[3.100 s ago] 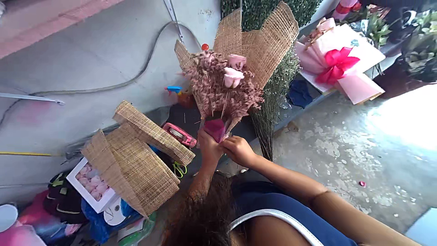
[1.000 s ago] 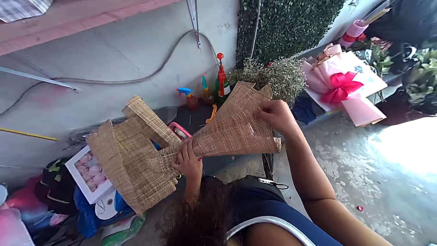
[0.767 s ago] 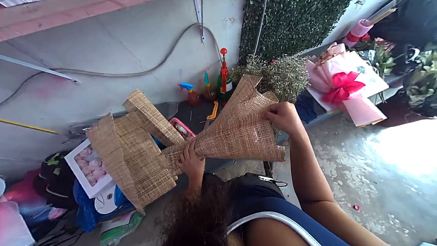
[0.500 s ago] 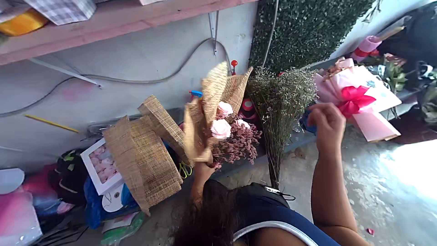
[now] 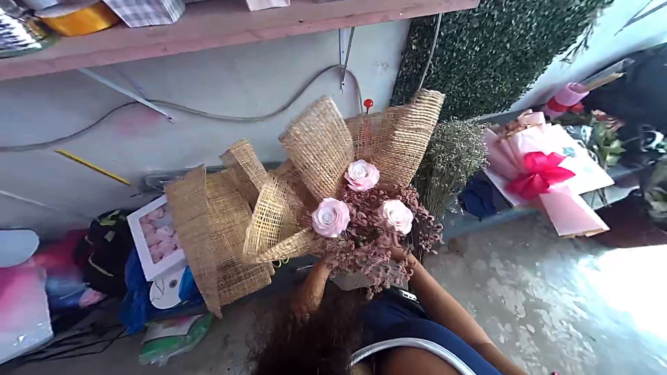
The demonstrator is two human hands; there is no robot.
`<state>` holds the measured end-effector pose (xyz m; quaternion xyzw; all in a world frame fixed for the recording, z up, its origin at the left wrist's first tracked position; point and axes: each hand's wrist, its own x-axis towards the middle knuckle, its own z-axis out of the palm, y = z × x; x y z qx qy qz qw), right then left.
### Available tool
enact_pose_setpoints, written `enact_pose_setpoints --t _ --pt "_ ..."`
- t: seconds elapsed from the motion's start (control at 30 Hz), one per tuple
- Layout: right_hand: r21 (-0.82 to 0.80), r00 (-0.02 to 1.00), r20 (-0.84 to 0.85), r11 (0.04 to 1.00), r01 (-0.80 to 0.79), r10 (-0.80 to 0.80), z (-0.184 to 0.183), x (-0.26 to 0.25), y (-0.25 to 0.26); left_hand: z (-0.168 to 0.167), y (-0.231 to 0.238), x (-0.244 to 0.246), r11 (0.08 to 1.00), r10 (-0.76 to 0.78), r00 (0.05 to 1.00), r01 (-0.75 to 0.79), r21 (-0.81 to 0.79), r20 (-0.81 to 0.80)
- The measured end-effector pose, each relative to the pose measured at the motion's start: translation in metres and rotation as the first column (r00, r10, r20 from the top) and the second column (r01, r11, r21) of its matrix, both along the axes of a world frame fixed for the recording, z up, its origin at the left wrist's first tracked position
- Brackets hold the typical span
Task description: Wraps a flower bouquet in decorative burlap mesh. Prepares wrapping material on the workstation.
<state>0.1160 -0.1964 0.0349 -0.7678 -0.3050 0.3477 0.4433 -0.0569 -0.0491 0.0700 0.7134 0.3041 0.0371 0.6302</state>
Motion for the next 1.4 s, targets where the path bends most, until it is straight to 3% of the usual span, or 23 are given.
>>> enact_pose_setpoints --t 0.07,0.13,0.27,0.33,0.37,0.43,0.5,0.57,0.63,0.7,0.83,0.87,0.93,1.0,1.1,1.2,1.27,1.33,1.37,1.4 --pt "-0.125 0.996 -0.067 0.991 0.046 -0.055 0.021 -0.012 -0.005 0.021 -0.002 0.002 1.0 0.013 0.989 -0.016 -0.021 -0.15" --pt "-0.217 0.98 -0.127 0.968 0.124 -0.154 0.027 -0.024 -0.013 0.028 -0.004 -0.005 0.999 -0.027 0.987 0.023 -0.025 -0.161" --pt "-0.246 0.948 -0.146 0.938 0.243 -0.284 -0.038 -0.026 -0.033 -0.006 0.008 -0.006 0.996 -0.051 0.994 0.058 0.074 -0.098" --pt "-0.218 0.954 -0.112 0.943 0.251 -0.279 -0.034 -0.021 -0.031 -0.008 0.032 0.019 0.968 0.02 0.957 0.053 0.245 -0.289" --pt "-0.213 0.966 -0.074 0.95 0.226 -0.247 -0.031 -0.014 -0.023 -0.011 0.051 0.024 0.946 0.173 0.955 -0.094 0.309 -0.24" --pt "-0.17 0.987 0.041 0.972 0.16 -0.156 -0.055 0.006 -0.006 -0.009 0.094 0.009 0.827 0.425 0.882 -0.47 0.309 0.205" --pt "-0.13 0.982 0.137 0.981 0.147 -0.13 -0.082 0.021 0.007 0.027 0.131 -0.019 0.821 0.321 0.761 -0.52 0.234 0.563" --pt "-0.1 0.983 0.13 0.985 0.142 -0.129 -0.127 0.03 0.015 0.088 0.134 -0.029 0.816 0.141 0.716 -0.475 0.33 0.684" --pt "-0.013 0.99 0.063 0.992 0.125 -0.124 -0.143 0.03 0.019 0.14 0.119 -0.015 0.703 -0.011 0.796 -0.425 0.571 0.605" --pt "0.025 0.996 0.047 0.997 0.078 -0.079 -0.122 0.024 0.024 0.166 0.108 0.012 0.578 -0.102 0.886 -0.317 0.752 0.452" --pt "-0.185 0.989 0.097 0.978 -0.093 0.113 -0.12 0.018 0.027 0.179 0.113 0.055 0.462 -0.001 0.997 -0.067 0.884 0.076" --pt "-0.191 0.986 0.102 0.975 -0.112 0.133 -0.123 0.019 0.029 0.179 0.117 0.058 0.432 -0.001 0.998 -0.05 0.9 0.056" --pt "-0.048 0.99 0.118 0.996 -0.073 0.079 -0.12 0.02 0.029 0.173 0.125 0.063 0.332 -0.038 0.995 -0.074 0.94 0.092" --pt "0.04 0.995 0.096 0.998 -0.038 0.034 -0.109 0.018 0.027 0.166 0.132 0.068 0.3 -0.056 0.991 -0.103 0.948 0.125" --pt "0.079 0.998 0.061 0.997 -0.008 0.003 -0.105 0.019 0.029 0.179 0.155 0.058 0.394 -0.117 0.977 -0.118 0.911 0.177" --pt "0.2 0.994 -0.097 0.977 0.076 -0.057 -0.089 0.012 0.025 0.183 0.202 0.018 0.635 -0.164 0.915 -0.188 0.75 0.368" --pt "0.194 0.976 -0.204 0.974 0.119 -0.079 -0.083 0.012 0.024 0.159 0.213 -0.005 0.802 0.03 0.876 -0.308 0.512 0.481" --pt "0.263 0.933 -0.346 0.944 0.2 -0.101 -0.096 0.014 0.026 0.129 0.19 -0.004 0.913 0.263 0.894 -0.352 0.204 0.364" --pt "0.297 0.899 -0.426 0.923 0.246 -0.102 -0.101 0.014 0.029 0.109 0.17 0.003 0.929 0.339 0.898 -0.366 0.049 0.279" --pt "0.321 0.869 -0.488 0.908 0.268 -0.084 -0.102 0.011 0.03 0.066 0.152 0.012 0.904 0.41 0.865 -0.427 -0.002 0.289"
